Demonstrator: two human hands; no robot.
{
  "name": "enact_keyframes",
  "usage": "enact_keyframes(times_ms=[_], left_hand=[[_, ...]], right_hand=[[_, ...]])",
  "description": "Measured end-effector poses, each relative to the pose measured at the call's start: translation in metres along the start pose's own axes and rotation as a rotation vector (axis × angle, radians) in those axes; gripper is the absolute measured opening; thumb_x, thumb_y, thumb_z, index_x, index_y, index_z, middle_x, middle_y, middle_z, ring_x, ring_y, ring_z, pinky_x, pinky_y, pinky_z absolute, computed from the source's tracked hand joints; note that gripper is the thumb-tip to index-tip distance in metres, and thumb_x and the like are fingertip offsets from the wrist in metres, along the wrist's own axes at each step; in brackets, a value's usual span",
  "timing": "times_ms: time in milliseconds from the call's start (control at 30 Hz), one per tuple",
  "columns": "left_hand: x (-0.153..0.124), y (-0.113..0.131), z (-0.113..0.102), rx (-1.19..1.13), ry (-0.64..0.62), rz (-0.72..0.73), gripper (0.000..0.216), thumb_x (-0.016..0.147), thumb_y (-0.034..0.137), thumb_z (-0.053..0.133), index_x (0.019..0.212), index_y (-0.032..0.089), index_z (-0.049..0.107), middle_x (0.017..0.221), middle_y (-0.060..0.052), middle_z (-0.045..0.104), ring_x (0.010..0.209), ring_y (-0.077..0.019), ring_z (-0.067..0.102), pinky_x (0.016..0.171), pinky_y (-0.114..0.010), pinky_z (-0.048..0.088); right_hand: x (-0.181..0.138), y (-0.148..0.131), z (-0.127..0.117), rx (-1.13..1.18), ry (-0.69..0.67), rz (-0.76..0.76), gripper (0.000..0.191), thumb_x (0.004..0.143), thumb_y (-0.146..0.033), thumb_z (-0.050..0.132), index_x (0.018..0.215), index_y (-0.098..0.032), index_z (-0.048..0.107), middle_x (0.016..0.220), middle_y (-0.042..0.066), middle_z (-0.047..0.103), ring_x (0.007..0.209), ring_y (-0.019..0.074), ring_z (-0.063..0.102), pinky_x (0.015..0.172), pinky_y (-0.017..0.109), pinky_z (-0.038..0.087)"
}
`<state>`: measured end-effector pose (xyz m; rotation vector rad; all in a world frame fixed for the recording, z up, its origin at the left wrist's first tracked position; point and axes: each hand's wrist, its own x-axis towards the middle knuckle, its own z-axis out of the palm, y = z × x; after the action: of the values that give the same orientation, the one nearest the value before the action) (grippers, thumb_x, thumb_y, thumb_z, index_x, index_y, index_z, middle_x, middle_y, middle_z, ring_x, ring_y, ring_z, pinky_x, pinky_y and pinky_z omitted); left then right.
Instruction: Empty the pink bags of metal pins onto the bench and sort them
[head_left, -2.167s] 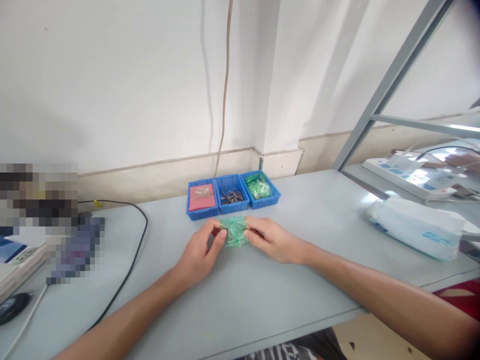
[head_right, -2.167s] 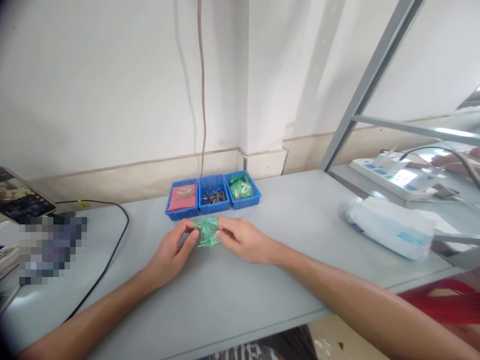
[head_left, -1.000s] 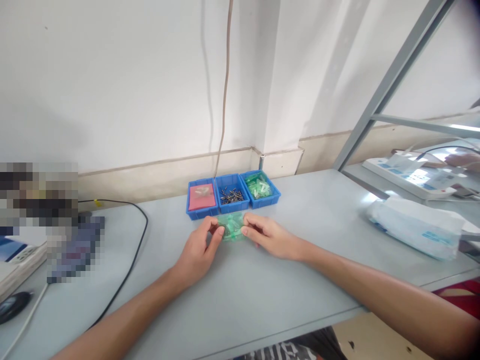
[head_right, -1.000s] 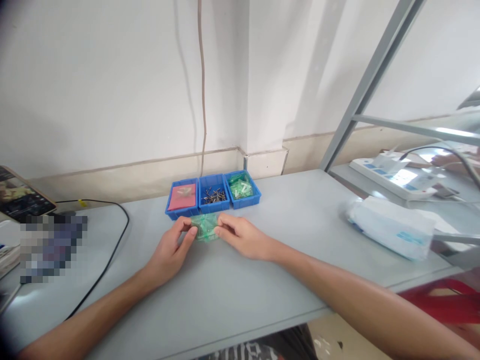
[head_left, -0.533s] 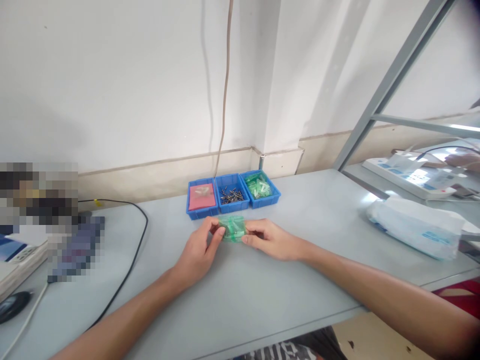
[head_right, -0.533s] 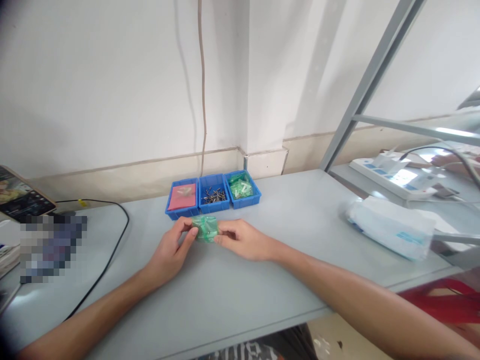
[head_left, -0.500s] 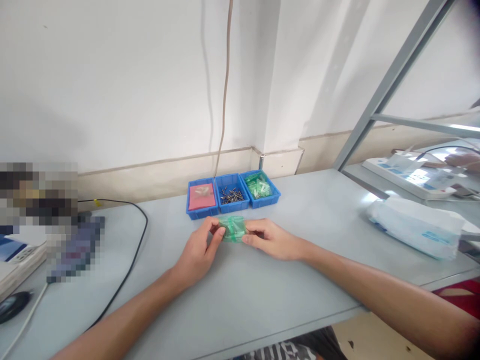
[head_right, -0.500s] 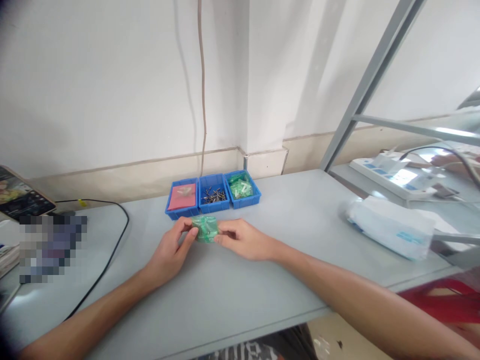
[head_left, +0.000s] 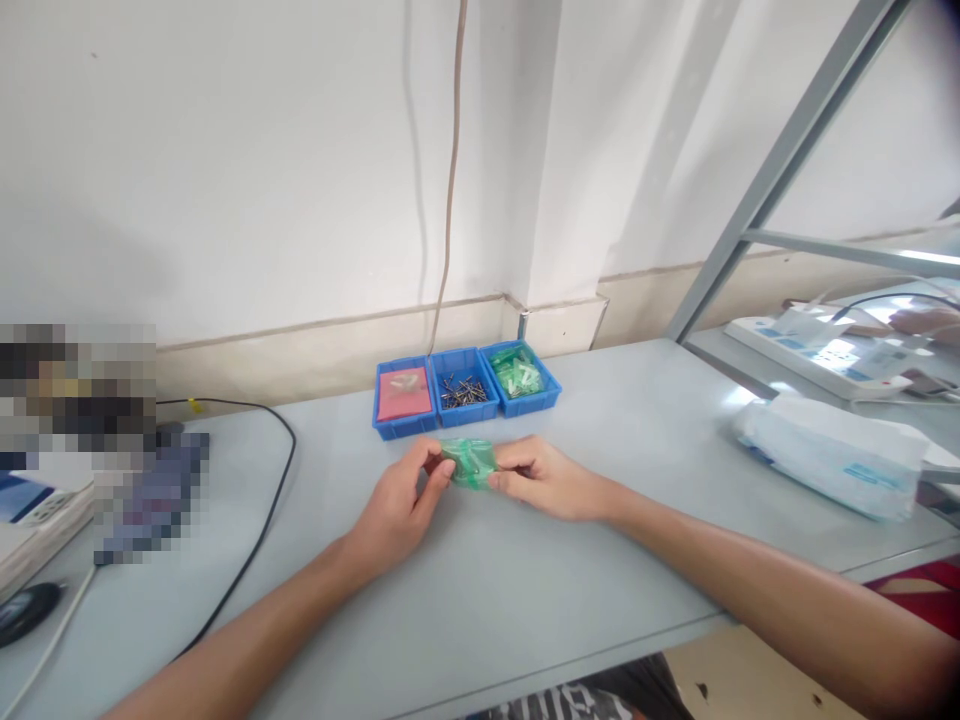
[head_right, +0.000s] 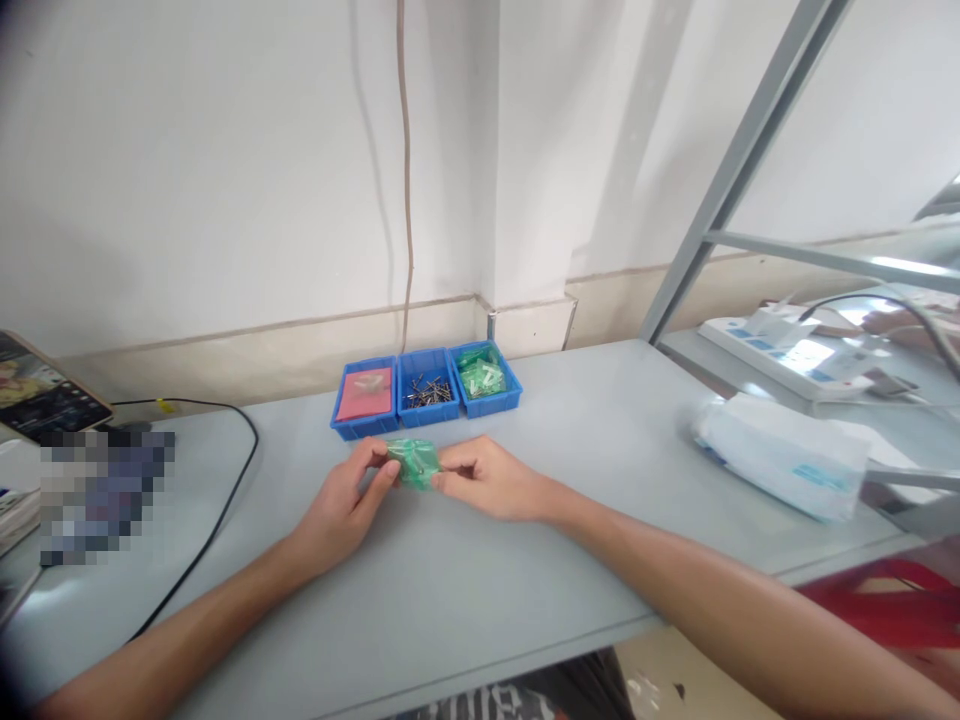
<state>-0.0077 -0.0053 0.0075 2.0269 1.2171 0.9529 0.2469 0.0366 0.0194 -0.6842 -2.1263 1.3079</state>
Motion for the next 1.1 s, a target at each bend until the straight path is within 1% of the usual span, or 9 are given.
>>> enact_keyframes(times_ms=[167, 300, 467, 700, 967, 1100], left_hand=[[-0.0001, 0.0016, -0.0005, 0.009, -0.016, 0.016, 0.027, 0.114, 0.043, 0.042, 0.106, 0.023, 0.056, 0.093, -0.001, 0.065, 0.084, -0.0184, 0.06, 0.078, -0.032, 0.046], [0.0002, 0.0017, -0.0005, 0.006, -0.01, 0.027, 0.025, 0.114, 0.042, 0.043, 0.106, 0.023, 0.057, 0.091, 0.0, 0.065, 0.083, -0.0174, 0.061, 0.078, -0.03, 0.046], [0.0005, 0.0001, -0.0003, 0.007, -0.002, 0.032, 0.025, 0.113, 0.042, 0.044, 0.106, 0.022, 0.057, 0.09, 0.0, 0.066, 0.083, -0.0178, 0.063, 0.077, -0.03, 0.047], [0.0003, -0.0011, 0.0003, 0.007, -0.014, 0.031, 0.024, 0.113, 0.041, 0.044, 0.107, 0.022, 0.058, 0.092, -0.001, 0.067, 0.084, -0.0181, 0.063, 0.078, -0.03, 0.047], [0.0018, 0.0007, -0.0002, 0.007, -0.02, 0.035, 0.023, 0.113, 0.04, 0.044, 0.109, 0.022, 0.058, 0.092, -0.001, 0.067, 0.084, -0.0179, 0.063, 0.079, -0.03, 0.048], [0.0015, -0.0001, 0.0002, 0.005, -0.016, 0.037, 0.023, 0.113, 0.04, 0.045, 0.109, 0.022, 0.059, 0.093, -0.001, 0.068, 0.084, -0.0178, 0.063, 0.079, -0.03, 0.048]], right_hand=[[-0.0007, -0.0046, 0.0005, -0.122, -0.014, -0.105, 0.04, 0.104, -0.036, 0.059, 0.071, -0.02, 0.044, 0.072, -0.004, 0.039, 0.067, 0.012, 0.037, 0.062, 0.028, 0.029], [-0.0011, -0.0071, 0.0011, -0.187, -0.009, -0.11, 0.036, 0.102, -0.03, 0.06, 0.071, -0.02, 0.044, 0.071, -0.004, 0.041, 0.067, 0.0121, 0.039, 0.062, 0.028, 0.03], [-0.0016, -0.0056, 0.0014, -0.199, 0.003, -0.105, 0.036, 0.102, -0.029, 0.059, 0.07, -0.02, 0.044, 0.071, -0.004, 0.042, 0.066, 0.0117, 0.04, 0.062, 0.027, 0.031], [-0.0013, -0.0029, 0.0031, -0.213, 0.017, -0.142, 0.041, 0.1, -0.026, 0.06, 0.067, -0.02, 0.036, 0.065, -0.006, 0.035, 0.06, 0.0097, 0.034, 0.057, 0.026, 0.026], [-0.002, -0.0026, 0.005, -0.213, 0.002, -0.125, 0.04, 0.102, -0.026, 0.057, 0.069, -0.021, 0.034, 0.066, -0.006, 0.031, 0.06, 0.0095, 0.032, 0.057, 0.027, 0.024], [-0.0021, -0.0048, 0.0057, -0.229, 0.011, -0.112, 0.041, 0.101, -0.025, 0.057, 0.067, -0.021, 0.033, 0.064, -0.006, 0.03, 0.059, 0.0094, 0.031, 0.056, 0.027, 0.023]])
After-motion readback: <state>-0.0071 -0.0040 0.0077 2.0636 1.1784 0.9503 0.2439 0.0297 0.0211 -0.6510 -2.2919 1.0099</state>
